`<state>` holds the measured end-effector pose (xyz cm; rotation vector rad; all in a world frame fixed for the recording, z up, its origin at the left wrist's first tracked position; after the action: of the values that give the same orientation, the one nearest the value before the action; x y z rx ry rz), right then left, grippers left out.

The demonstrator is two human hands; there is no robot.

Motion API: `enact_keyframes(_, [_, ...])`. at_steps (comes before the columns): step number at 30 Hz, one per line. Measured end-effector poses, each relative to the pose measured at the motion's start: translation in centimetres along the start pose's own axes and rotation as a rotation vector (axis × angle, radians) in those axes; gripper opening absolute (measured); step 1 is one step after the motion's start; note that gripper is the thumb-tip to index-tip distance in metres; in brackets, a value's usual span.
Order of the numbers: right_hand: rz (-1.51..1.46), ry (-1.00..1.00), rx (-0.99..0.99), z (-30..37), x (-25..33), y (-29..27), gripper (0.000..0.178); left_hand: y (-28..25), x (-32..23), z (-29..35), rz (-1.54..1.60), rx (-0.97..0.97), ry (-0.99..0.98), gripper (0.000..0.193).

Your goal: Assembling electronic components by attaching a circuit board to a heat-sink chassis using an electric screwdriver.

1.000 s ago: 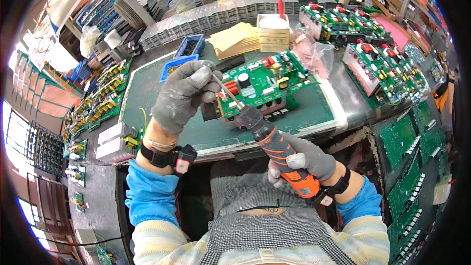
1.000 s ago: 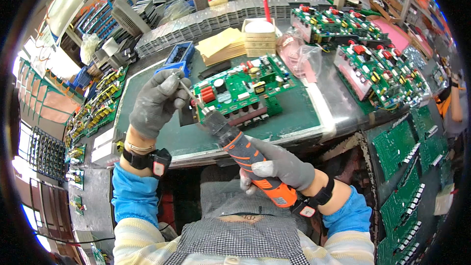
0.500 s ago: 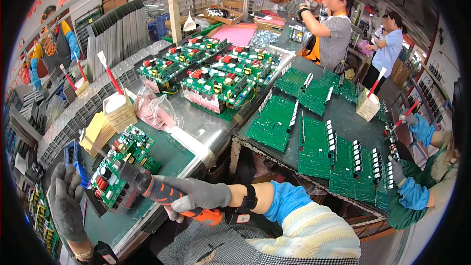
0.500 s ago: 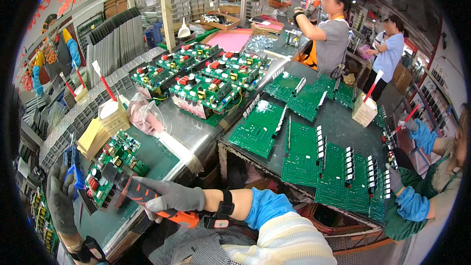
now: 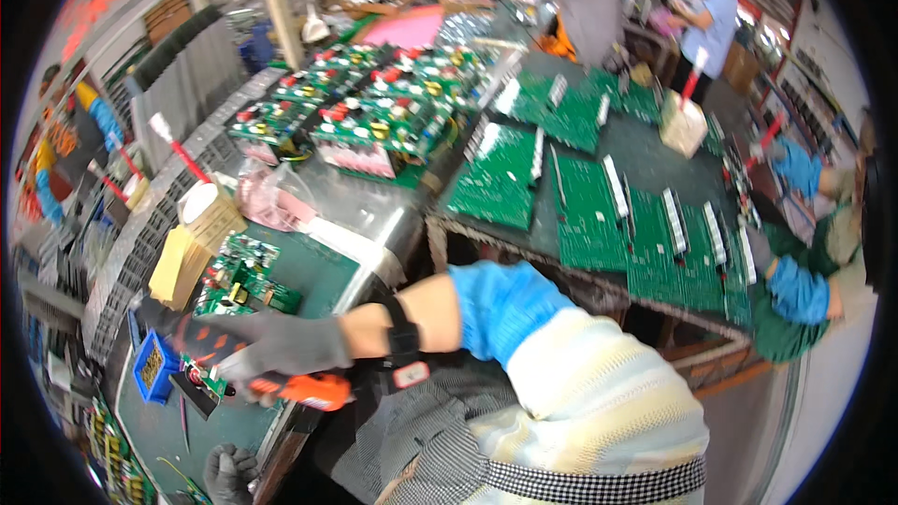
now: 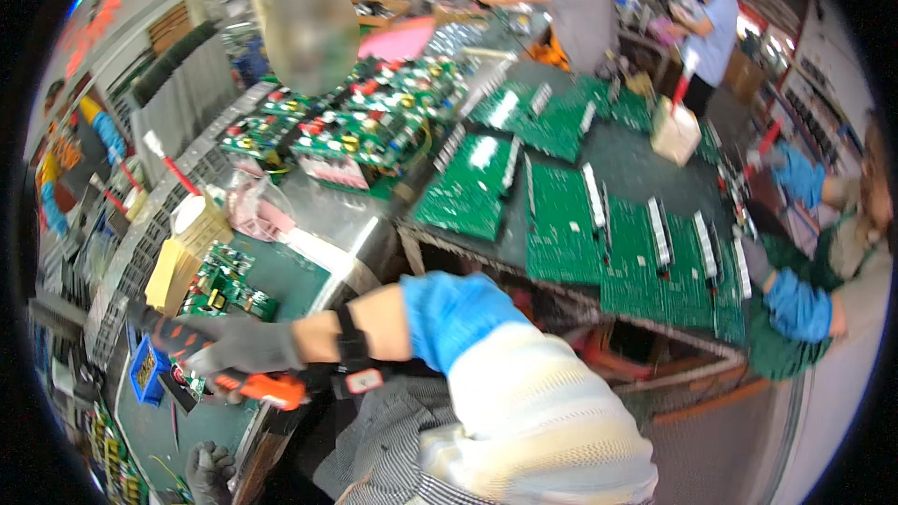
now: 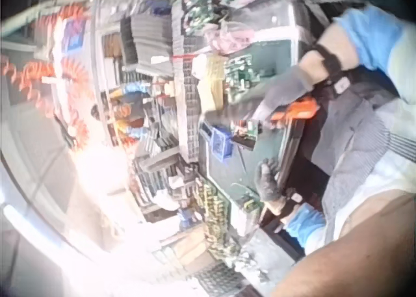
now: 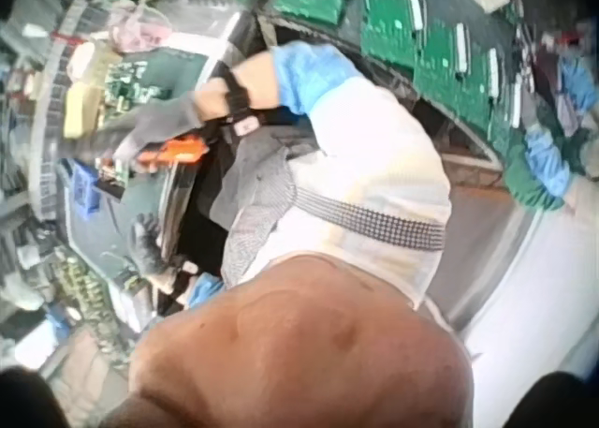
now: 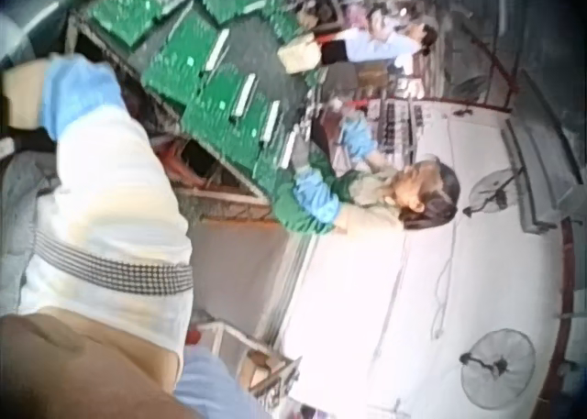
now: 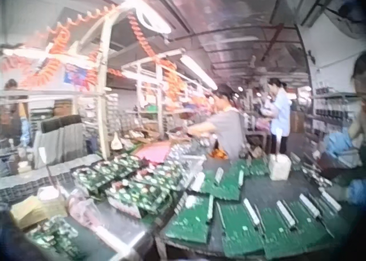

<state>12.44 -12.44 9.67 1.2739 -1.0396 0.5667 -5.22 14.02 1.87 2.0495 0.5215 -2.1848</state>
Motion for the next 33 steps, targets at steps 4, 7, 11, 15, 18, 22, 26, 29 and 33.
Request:
enact_keyframes(4, [0.204,-0.112,-0.031,-6.6,0.8,5.3,0.043,1.2,1.2,-1.4,0.025,-0.086,-0.013,0.057])
enact_keyframes(7, [0.487,-0.224,-0.057,-11.2,0.8,9.4,0.038,1.0,2.3,-1.8,-0.004,-0.172,-0.003,0.055])
enact_keyframes(11, [0.593,-0.298,0.061,-12.9,-0.7,11.0,0.038,0.2,3.8,-1.9,-0.053,-0.225,0.005,0.053])
enact_keyframes(15, [0.561,-0.275,0.097,-11.5,-1.7,10.4,0.039,-0.5,5.0,-1.9,-0.068,-0.262,0.008,0.051])
enact_keyframes(18, [0.536,-0.247,0.101,-10.4,-1.8,10.1,0.039,-1.0,5.7,-1.8,-0.068,-0.275,0.005,0.05])
enact_keyframes(22, [0.526,-0.22,0.117,-10.1,-2.3,10.4,0.04,-1.9,6.2,-1.2,-0.057,-0.293,0.024,0.048])
enact_keyframes(26, [0.503,-0.193,0.13,-10.0,-3.0,11.1,0.04,-2.9,6.6,-0.2,-0.061,-0.308,0.033,0.046])
enact_keyframes(29, [0.465,-0.181,0.161,-9.7,-3.1,11.7,0.04,-4.4,7.1,0.7,-0.074,-0.332,0.042,0.045])
enact_keyframes(33, [0.408,-0.131,0.191,-9.4,-2.6,12.2,0.041,-6.7,8.9,2.1,-0.068,-0.359,0.063,0.043])
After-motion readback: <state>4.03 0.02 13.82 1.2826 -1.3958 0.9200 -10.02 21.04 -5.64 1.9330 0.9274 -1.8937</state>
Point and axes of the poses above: each hand's wrist, its own z-axis away from the middle knuckle, its own y-axis out of the palm, x = y × z, the point moved 6 cm from there along -z, towards the middle knuckle, and after that the axes turned 14 degrees about y, right-handed, at the moved point
